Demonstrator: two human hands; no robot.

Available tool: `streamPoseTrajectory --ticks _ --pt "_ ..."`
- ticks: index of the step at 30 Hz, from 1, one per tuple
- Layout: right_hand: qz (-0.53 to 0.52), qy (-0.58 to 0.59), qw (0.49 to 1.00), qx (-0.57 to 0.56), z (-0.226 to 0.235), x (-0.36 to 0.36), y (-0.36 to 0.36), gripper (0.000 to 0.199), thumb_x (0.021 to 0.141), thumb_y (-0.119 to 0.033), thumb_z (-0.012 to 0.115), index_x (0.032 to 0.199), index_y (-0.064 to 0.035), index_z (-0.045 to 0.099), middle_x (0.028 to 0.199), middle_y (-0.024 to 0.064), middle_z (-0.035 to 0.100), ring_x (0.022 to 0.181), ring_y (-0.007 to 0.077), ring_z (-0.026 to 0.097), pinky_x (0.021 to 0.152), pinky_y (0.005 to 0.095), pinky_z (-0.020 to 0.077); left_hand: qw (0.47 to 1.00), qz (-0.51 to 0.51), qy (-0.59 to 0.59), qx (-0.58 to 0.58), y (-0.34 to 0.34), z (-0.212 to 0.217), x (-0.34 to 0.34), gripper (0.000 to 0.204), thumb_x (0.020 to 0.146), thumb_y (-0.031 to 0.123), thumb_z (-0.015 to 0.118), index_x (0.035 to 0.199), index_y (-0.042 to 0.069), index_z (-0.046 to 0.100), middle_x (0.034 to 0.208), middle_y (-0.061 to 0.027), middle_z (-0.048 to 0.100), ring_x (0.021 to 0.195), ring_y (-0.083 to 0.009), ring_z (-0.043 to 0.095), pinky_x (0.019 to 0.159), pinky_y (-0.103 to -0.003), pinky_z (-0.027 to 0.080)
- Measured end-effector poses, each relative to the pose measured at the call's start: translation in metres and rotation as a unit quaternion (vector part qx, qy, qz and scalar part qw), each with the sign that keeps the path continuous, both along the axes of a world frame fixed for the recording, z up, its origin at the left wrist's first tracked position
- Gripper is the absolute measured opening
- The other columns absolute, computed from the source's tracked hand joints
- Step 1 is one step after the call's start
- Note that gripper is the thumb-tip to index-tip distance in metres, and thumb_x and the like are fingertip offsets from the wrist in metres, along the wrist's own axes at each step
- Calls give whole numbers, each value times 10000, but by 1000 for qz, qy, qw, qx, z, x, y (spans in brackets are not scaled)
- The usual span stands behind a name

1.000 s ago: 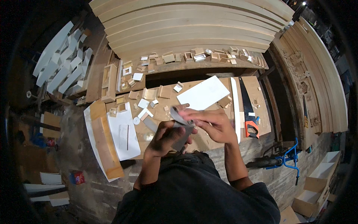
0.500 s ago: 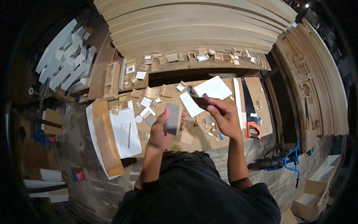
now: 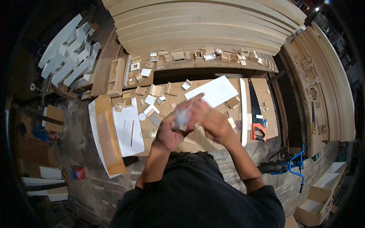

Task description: The person sands the edges of wooden blocks using sandpaper and then applies glue from a jar to the edge of a wood piece with a thin stick.

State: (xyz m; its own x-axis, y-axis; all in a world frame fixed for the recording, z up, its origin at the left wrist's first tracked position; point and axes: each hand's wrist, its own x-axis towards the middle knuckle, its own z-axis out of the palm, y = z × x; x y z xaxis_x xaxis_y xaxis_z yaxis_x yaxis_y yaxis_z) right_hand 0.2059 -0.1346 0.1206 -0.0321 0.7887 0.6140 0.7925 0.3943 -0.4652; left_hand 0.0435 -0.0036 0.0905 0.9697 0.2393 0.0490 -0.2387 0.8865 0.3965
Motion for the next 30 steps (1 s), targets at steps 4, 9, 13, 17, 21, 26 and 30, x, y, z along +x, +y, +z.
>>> streamPoseTrajectory --ticks 4,9,13,17,21,26,30 --pt "33 -53 998 20 -3 17 5 548 772 -6 644 1318 -44 613 1391 145 611 1318 371 563 1151 548 409 987 35 154 8 -11 27 -4 491 1080 369 397 1440 49 491 1171 -58 618 998 -158 628 817 -319 578" --pt "84 -119 989 0 -13 -11 -2 516 803 -47 649 1317 -47 616 1373 158 621 1319 351 567 1153 545 412 996 7 89 -25 -2 -3 -8 486 1082 383 405 1382 15 510 1241 -109 643 1037 -185 663 822 -373 584" --pt "-23 -63 998 2 -1 23 12 465 818 57 605 1262 -71 664 1399 121 612 1343 322 548 1177 556 371 977 48 209 -9 -7 23 -6 464 1094 462 370 1202 51 556 880 -39 570 715 -101 530 619 -243 443" --pt "-95 37 995 1 2 25 4 549 761 153 614 1257 -77 667 1327 112 661 1288 314 597 1180 535 364 994 -3 96 -56 -2 19 -11 433 1110 462 316 1001 82 492 799 -13 454 665 -106 409 619 -252 395" --pt "-111 110 987 46 0 0 6 552 767 179 594 1257 -67 662 1300 122 676 1264 324 617 1171 522 374 990 10 80 -117 5 -8 -17 380 1106 432 374 1079 83 524 805 -22 490 663 -104 435 619 -245 410" --pt "-73 86 994 10 -6 -43 14 531 773 129 624 1274 -46 654 1319 169 653 1275 336 606 1158 536 384 977 111 158 89 2 -7 -26 405 1113 402 356 1207 60 552 953 -65 617 810 -126 573 725 -260 481" --pt "-97 63 993 26 -8 -78 30 486 776 112 679 1235 -45 690 1231 181 688 1225 337 639 1135 531 422 894 236 281 258 -5 -6 -38 559 1118 446 255 1309 20 563 1114 -98 675 976 -167 655 875 -297 514"
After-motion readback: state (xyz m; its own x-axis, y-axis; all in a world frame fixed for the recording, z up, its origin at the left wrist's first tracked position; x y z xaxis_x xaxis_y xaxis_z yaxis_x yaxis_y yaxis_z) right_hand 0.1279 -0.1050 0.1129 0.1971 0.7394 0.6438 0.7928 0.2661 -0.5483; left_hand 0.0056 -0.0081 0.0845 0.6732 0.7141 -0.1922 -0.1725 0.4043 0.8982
